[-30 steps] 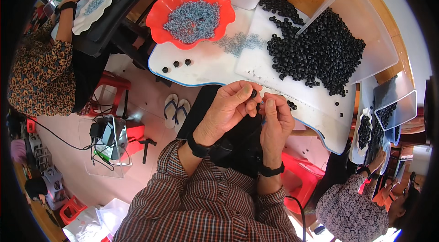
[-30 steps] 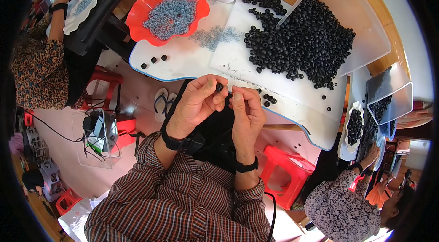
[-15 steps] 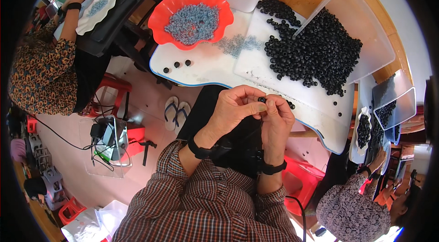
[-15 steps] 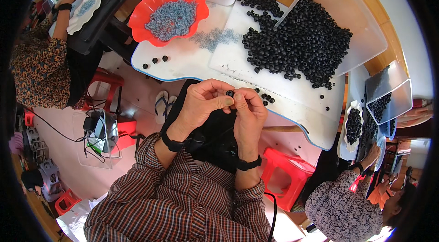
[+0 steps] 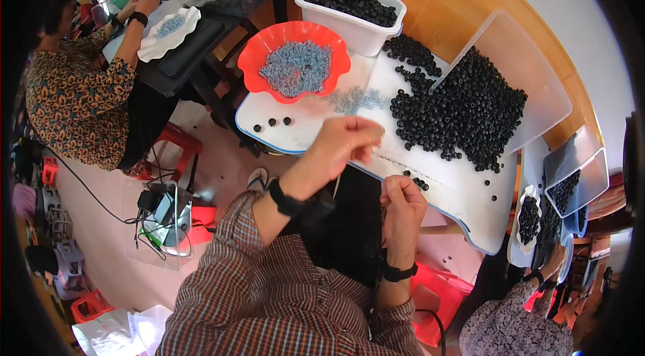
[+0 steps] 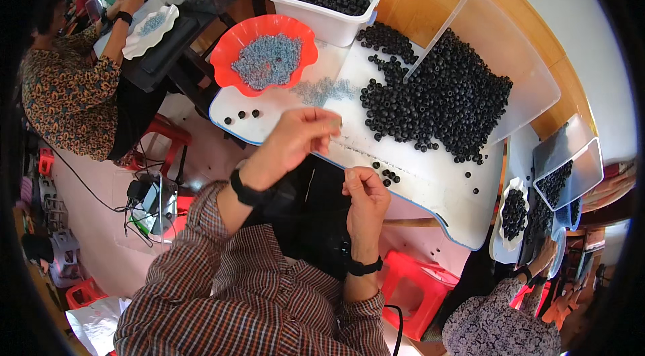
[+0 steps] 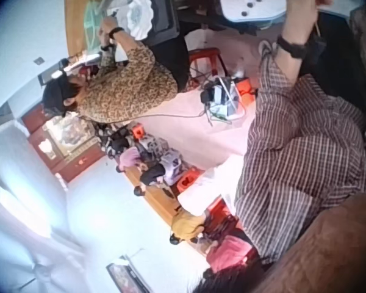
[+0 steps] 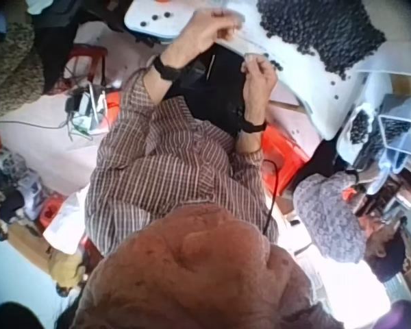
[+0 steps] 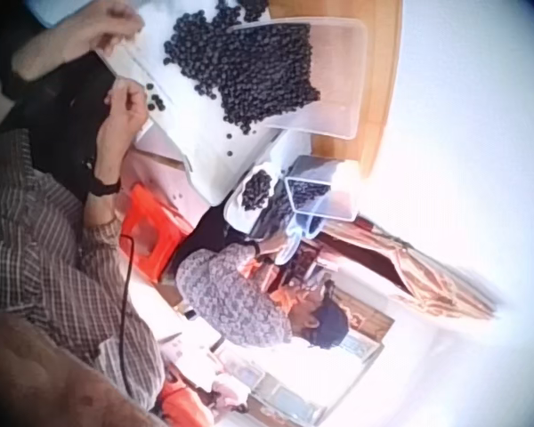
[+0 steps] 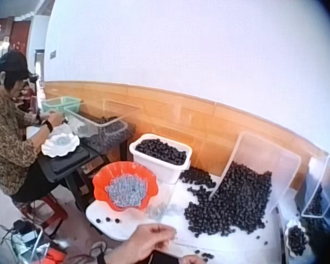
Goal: The person is inserting small white pins into black circular plastic components at a workshop table.
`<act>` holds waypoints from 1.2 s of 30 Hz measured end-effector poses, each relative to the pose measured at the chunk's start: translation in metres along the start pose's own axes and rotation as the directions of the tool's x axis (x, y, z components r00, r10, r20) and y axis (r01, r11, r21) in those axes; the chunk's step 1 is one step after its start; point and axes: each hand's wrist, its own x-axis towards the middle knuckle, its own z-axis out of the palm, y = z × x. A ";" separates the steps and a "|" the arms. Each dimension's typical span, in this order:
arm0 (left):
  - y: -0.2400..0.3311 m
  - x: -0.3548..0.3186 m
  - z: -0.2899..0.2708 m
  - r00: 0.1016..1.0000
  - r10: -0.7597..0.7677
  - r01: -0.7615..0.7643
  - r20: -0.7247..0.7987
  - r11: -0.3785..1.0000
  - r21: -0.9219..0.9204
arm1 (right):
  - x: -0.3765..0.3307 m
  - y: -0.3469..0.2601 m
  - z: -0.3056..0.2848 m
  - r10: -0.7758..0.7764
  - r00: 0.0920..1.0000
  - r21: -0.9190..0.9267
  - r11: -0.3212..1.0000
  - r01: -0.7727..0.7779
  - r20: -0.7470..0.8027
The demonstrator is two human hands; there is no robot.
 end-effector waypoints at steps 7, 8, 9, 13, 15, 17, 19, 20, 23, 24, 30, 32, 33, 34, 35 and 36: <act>0.104 0.115 -0.004 0.918 0.376 -0.384 0.128 0.922 0.040 | -0.008 -0.004 -0.001 0.071 0.996 -0.069 0.995 -0.075 -0.060; 0.122 0.127 0.000 0.922 0.387 -0.387 0.021 0.922 0.027 | -0.009 -0.003 -0.001 0.072 0.996 -0.077 0.994 -0.075 -0.051; 0.129 0.136 0.004 0.919 0.387 -0.387 -0.077 0.922 0.010 | -0.009 -0.003 -0.003 0.068 0.996 -0.076 0.994 -0.072 -0.054; 0.106 0.134 -0.003 0.910 0.369 -0.367 -0.191 0.929 0.045 | -0.008 0.006 -0.017 0.008 0.996 -0.114 0.993 -0.018 -0.084; 0.078 0.113 -0.010 0.928 0.344 -0.335 -0.142 0.938 0.084 | -0.008 0.008 -0.021 -0.028 0.996 -0.130 0.991 0.016 -0.085; 0.048 0.093 -0.006 0.946 0.310 -0.300 -0.090 0.947 0.115 | -0.007 0.005 -0.025 -0.032 0.995 -0.175 0.985 0.016 -0.090; 0.020 0.075 0.003 0.954 0.268 -0.224 -0.131 0.934 0.279 | -0.003 0.006 -0.027 -0.038 0.993 -0.211 0.977 0.014 -0.110; 0.010 0.066 0.005 0.957 0.258 -0.212 -0.136 0.936 0.280 | -0.002 0.008 -0.027 -0.042 0.993 -0.244 0.970 0.015 -0.109; -0.020 0.049 0.016 0.950 0.271 -0.161 -0.157 0.853 0.496 | 0.004 0.010 -0.025 -0.078 0.986 -0.236 0.971 0.041 -0.149; -0.031 0.048 0.018 0.955 0.255 -0.151 -0.150 0.855 0.496 | 0.004 0.011 -0.025 -0.102 0.982 -0.201 0.977 0.068 -0.160; -0.070 0.048 0.034 0.805 0.583 -0.389 0.111 0.377 0.840 | 0.003 0.018 -0.040 -0.109 0.978 -0.171 0.982 0.079 -0.177; -0.076 0.049 0.042 0.817 0.565 -0.349 0.110 0.334 0.876 | 0.002 0.017 -0.042 -0.131 0.972 -0.251 0.965 0.079 -0.194; -0.077 0.050 0.047 0.827 0.553 -0.309 0.106 0.289 0.906 | 0.002 0.017 -0.044 -0.129 0.972 -0.248 0.966 0.077 -0.199; -0.078 0.050 0.052 0.829 0.549 -0.308 0.108 0.286 0.907 | 0.003 0.017 -0.045 -0.152 0.969 -0.275 0.957 0.095 -0.194; -0.078 0.050 0.056 0.828 0.547 -0.281 0.122 0.216 0.935 | 0.003 0.016 -0.045 -0.174 0.967 -0.302 0.947 0.112 -0.187; -0.079 0.051 0.058 0.827 0.545 -0.253 0.136 0.144 0.957 | 0.003 0.014 -0.045 -0.173 0.966 -0.299 0.948 0.110 -0.190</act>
